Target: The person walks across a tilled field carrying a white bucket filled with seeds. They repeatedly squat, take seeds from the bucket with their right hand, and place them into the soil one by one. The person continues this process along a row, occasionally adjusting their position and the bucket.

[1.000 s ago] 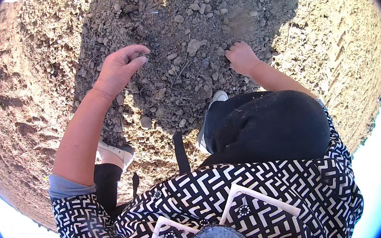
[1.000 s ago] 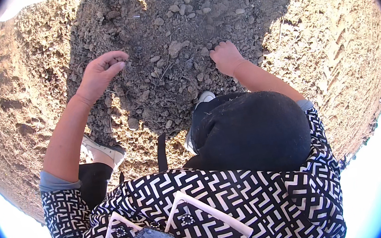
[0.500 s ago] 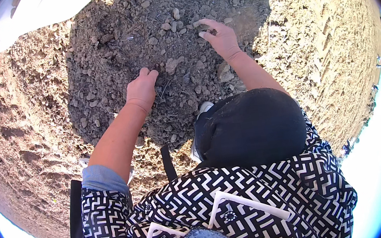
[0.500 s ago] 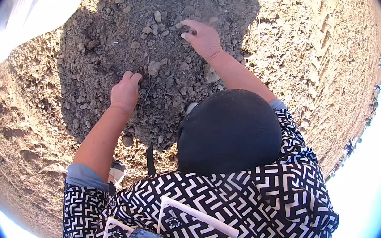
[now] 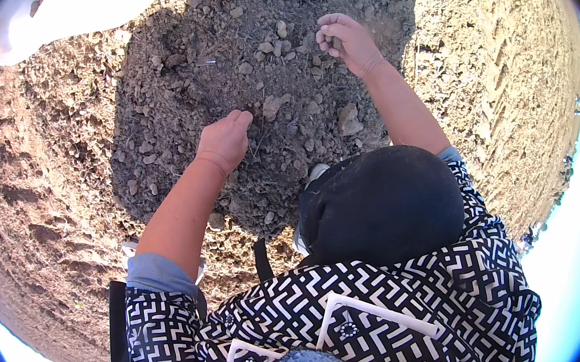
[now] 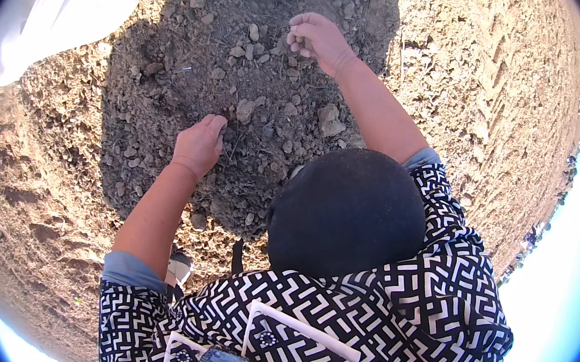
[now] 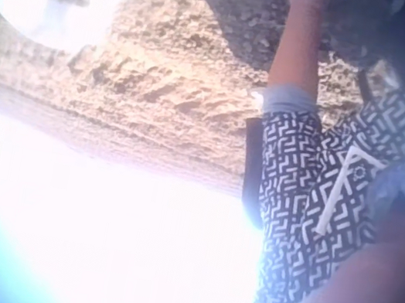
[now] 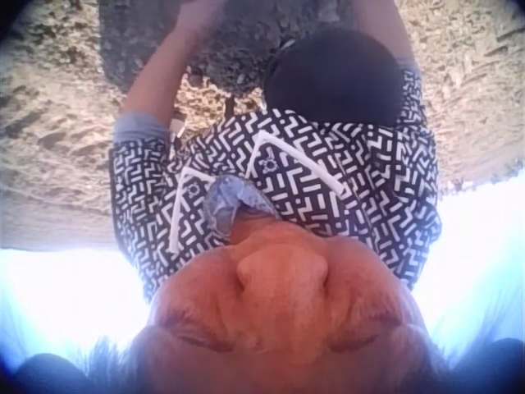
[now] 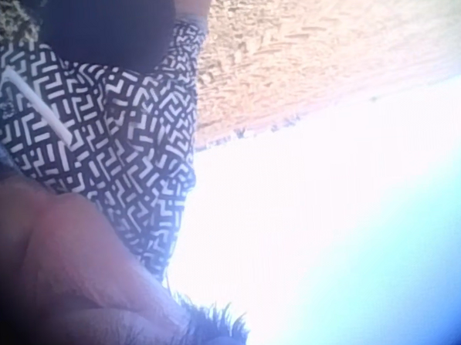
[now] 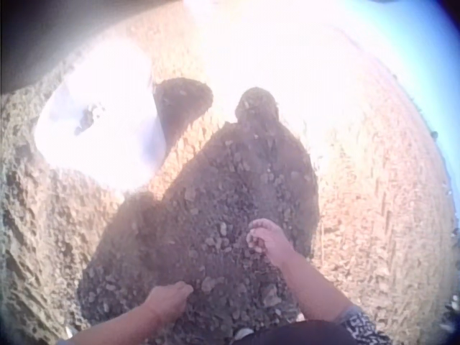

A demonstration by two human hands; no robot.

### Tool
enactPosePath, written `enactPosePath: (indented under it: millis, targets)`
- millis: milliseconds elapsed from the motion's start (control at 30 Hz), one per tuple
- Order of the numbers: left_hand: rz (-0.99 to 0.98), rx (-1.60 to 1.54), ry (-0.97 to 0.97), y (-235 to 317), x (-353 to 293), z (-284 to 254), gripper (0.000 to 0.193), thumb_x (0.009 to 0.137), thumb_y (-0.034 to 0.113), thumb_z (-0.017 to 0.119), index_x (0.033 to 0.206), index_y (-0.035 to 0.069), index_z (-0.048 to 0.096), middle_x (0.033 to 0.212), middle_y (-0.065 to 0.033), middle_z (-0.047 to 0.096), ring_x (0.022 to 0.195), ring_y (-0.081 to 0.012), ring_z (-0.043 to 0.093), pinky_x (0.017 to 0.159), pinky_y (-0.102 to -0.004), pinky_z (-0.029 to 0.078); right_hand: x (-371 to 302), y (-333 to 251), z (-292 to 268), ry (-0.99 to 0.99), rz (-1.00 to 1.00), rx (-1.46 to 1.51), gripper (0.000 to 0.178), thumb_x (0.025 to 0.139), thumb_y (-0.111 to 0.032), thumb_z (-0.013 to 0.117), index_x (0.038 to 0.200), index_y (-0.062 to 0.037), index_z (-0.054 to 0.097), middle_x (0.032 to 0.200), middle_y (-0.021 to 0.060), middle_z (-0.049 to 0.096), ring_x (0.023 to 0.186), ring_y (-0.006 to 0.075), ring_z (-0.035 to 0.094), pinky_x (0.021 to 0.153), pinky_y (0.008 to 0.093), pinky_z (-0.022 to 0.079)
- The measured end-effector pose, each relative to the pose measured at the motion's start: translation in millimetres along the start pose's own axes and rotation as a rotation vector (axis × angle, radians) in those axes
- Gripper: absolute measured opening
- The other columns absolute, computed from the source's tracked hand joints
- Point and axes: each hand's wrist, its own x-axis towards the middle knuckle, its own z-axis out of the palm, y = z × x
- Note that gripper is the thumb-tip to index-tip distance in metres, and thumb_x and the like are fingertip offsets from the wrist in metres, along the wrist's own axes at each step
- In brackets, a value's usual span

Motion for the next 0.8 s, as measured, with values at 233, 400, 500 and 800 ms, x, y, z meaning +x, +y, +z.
enactPosePath:
  millis: [233, 400, 500, 800]
  targets:
    - [-0.463, -1.318, 0.062, -1.1, 12.9, -25.0, 0.015, 0.086, 0.019, 0.065, 0.083, 0.01, 0.053, 0.066, 0.0006, 0.054, 0.051, -0.0076, 0.049, 0.046, -0.022, 0.038, 31.6, 5.4, 52.3, 0.153, -0.324, -0.836, 0.019, 0.085, -0.019, 0.066, 0.094, -0.0029, 0.065, 0.071, 0.0006, 0.058, 0.064, 0.0097, 0.054, 0.051, 0.0234, 0.038]
    - [-0.433, -1.358, 0.094, 26.9, 29.4, -68.2, 0.017, 0.089, 0.015, 0.064, 0.081, 0.009, 0.05, 0.073, -0.0024, 0.059, 0.056, -0.0095, 0.057, 0.047, -0.021, 0.042, 29.0, 6.1, 28.9, 0.046, -0.033, 0.039, 0.015, 0.084, -0.018, 0.067, 0.087, -0.0037, 0.064, 0.072, 0.0026, 0.059, 0.067, 0.0133, 0.057, 0.05, 0.0253, 0.038]
    - [-0.132, -0.777, 0.132, 29.5, 59.3, -61.9, 0.02, 0.088, 0.016, 0.061, 0.107, 0.011, 0.059, 0.076, -0.0087, 0.061, 0.078, -0.0229, 0.065, 0.066, -0.034, 0.051, -6.3, 2.5, 0.4, 0.057, 0.083, 0.456, 0.008, 0.083, -0.009, 0.063, 0.084, -0.0013, 0.062, 0.071, 0.0046, 0.059, 0.063, 0.0137, 0.057, 0.046, 0.022, 0.036]
    - [-0.234, -0.032, 0.144, 55.4, 117.6, -59.7, 0.051, 0.092, 0.016, 0.049, 0.141, 0.026, 0.037, 0.088, -0.0132, 0.066, 0.086, -0.0353, 0.064, 0.074, -0.0456, 0.05, -42.3, 45.6, -94.0, 0.566, -0.125, -0.096, 0.018, 0.081, -0.005, 0.064, 0.099, -0.0015, 0.067, 0.077, 0.0029, 0.059, 0.062, 0.0103, 0.053, 0.051, 0.0202, 0.041]
